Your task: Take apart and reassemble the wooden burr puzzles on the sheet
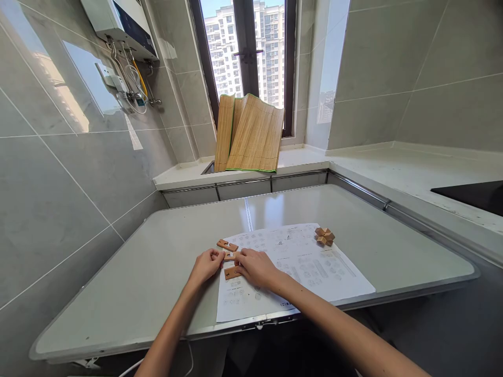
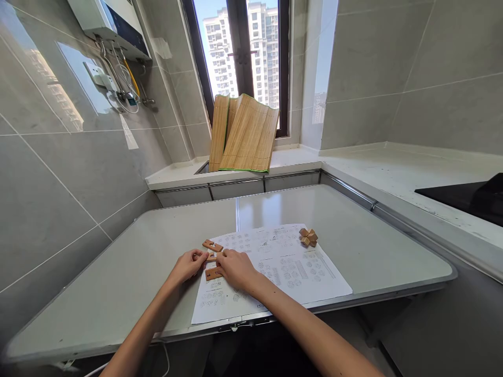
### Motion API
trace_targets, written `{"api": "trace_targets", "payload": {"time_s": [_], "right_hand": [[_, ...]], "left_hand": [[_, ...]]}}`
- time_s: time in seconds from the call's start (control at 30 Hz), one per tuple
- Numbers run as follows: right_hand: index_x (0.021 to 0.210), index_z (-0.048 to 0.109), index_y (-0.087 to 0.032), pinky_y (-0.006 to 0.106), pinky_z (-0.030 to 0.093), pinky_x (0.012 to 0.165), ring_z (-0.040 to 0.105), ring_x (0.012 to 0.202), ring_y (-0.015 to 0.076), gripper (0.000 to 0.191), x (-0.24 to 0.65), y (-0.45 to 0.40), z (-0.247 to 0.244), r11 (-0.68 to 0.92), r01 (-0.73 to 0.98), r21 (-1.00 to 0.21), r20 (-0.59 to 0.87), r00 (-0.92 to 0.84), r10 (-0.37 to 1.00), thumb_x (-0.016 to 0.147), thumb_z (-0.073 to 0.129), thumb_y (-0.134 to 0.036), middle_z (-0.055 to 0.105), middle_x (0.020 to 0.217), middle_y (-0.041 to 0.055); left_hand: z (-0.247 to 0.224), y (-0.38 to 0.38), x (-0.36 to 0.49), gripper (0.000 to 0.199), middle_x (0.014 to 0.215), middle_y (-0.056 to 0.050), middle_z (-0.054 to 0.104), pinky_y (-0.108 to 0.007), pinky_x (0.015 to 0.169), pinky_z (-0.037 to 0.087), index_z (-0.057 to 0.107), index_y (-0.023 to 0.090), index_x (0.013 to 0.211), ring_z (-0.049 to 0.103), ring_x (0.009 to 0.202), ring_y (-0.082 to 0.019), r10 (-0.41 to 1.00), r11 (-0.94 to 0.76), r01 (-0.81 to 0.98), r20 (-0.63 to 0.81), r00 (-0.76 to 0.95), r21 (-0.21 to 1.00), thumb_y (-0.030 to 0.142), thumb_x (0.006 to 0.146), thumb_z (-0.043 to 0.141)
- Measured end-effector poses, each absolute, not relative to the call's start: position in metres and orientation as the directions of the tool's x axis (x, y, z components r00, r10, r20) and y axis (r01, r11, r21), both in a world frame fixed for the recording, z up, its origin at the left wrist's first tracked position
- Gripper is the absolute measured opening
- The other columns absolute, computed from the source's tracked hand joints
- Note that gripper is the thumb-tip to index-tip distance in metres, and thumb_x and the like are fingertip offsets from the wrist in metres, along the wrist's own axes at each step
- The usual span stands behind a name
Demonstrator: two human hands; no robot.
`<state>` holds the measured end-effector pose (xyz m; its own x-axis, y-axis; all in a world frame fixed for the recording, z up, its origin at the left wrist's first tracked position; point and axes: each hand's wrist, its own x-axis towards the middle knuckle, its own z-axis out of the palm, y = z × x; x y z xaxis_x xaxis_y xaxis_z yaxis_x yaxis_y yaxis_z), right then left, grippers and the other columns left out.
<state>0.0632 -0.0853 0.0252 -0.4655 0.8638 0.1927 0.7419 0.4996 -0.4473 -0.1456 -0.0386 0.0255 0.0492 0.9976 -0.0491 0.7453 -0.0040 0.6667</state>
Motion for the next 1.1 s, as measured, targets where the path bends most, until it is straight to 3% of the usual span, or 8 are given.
{"api": "trace_targets", "payload": {"time_s": [0.17, 0.33, 0.57, 0.67, 0.77, 0.97, 1.1], "right_hand": [[0.098, 0.071, -0.021, 0.031, 0.044, 0.075, 0.062, 0.106, 0.0256, 0.013, 0.052, -0.075, 0.027, 0.518, 0.742, -0.425, 0.209, -0.477, 0.854, 0.098, 0.059, -0.026, 0.066, 0.116, 0.0083], [0.089, 0.072, -0.021, 0.031, 0.045, 0.075, 0.062, 0.103, 0.0257, 0.011, 0.045, -0.063, 0.026, 0.53, 0.733, -0.427, 0.229, -0.479, 0.847, 0.094, 0.062, -0.021, 0.068, 0.106, 0.0074], [0.099, 0.068, -0.021, 0.03, 0.046, 0.077, 0.063, 0.095, 0.0209, 0.013, 0.069, -0.092, 0.017, 0.492, 0.71, -0.504, 0.315, -0.379, 0.87, 0.099, 0.055, -0.022, 0.068, 0.101, 0.0051], [0.098, 0.066, -0.022, 0.028, 0.047, 0.078, 0.064, 0.092, 0.0177, 0.014, 0.101, -0.12, 0.007, 0.489, 0.672, -0.556, 0.338, -0.355, 0.872, 0.1, 0.053, -0.023, 0.068, 0.102, 0.003], [0.092, 0.067, -0.023, 0.029, 0.048, 0.077, 0.064, 0.086, 0.0183, 0.016, 0.141, -0.141, -0.006, 0.447, 0.555, -0.702, 0.359, -0.266, 0.895, 0.099, 0.054, -0.027, 0.069, 0.096, 0.0021], [0.092, 0.071, -0.024, 0.032, 0.045, 0.069, 0.061, 0.077, 0.0213, 0.026, 0.193, -0.153, -0.021, 0.194, 0.499, -0.844, 0.21, -0.025, 0.977, 0.096, 0.054, -0.044, 0.072, 0.09, 0.0033], [0.093, 0.072, -0.024, 0.032, 0.044, 0.067, 0.06, 0.076, 0.0219, 0.031, 0.196, -0.153, -0.022, 0.169, 0.476, -0.863, 0.182, -0.02, 0.983, 0.095, 0.055, -0.049, 0.073, 0.089, 0.0037]], "left_hand": [[0.027, -0.028, -0.146, 0.039, 0.054, 0.0, 0.067, -0.027, 0.05, 0.039, 0.06, 0.021, 0.075, 0.06, 0.049, -0.019, 0.993, 0.019, 0.805, -0.103, 0.053, 0.592, 0.06, 0.078, 0.059], [0.029, -0.023, -0.147, 0.037, 0.049, 0.001, 0.064, -0.027, 0.049, 0.038, 0.059, 0.021, 0.075, 0.062, 0.051, -0.022, 0.993, 0.016, 0.86, -0.11, 0.047, 0.509, 0.058, 0.077, 0.062], [0.03, -0.051, -0.144, 0.028, 0.083, -0.007, 0.074, -0.033, 0.069, 0.047, 0.062, 0.021, 0.093, 0.068, 0.082, -0.027, 0.993, -0.099, 0.894, 0.099, 0.061, 0.436, 0.048, 0.089, 0.056], [0.025, -0.071, -0.145, 0.028, 0.113, -0.008, 0.072, -0.039, 0.097, 0.046, 0.065, 0.022, 0.103, 0.062, 0.112, -0.028, 0.955, -0.272, 0.865, 0.228, 0.19, 0.421, 0.047, 0.094, 0.054], [0.017, -0.084, -0.15, 0.03, 0.128, -0.006, 0.068, -0.048, 0.108, 0.04, 0.067, 0.026, 0.115, 0.053, 0.126, -0.03, 0.843, -0.524, 0.782, 0.338, 0.418, 0.339, 0.046, 0.094, 0.06], [0.01, -0.077, -0.16, 0.031, 0.132, -0.004, 0.068, -0.056, 0.109, 0.04, 0.068, 0.031, 0.123, 0.046, 0.136, -0.034, 0.832, -0.542, 0.788, 0.319, 0.454, 0.291, 0.045, 0.097, 0.058], [0.01, -0.067, -0.163, 0.03, 0.129, -0.004, 0.071, -0.058, 0.109, 0.041, 0.066, 0.03, 0.124, 0.046, 0.137, -0.035, 0.834, -0.531, 0.803, 0.338, 0.437, 0.271, 0.036, 0.1, 0.051]]}}
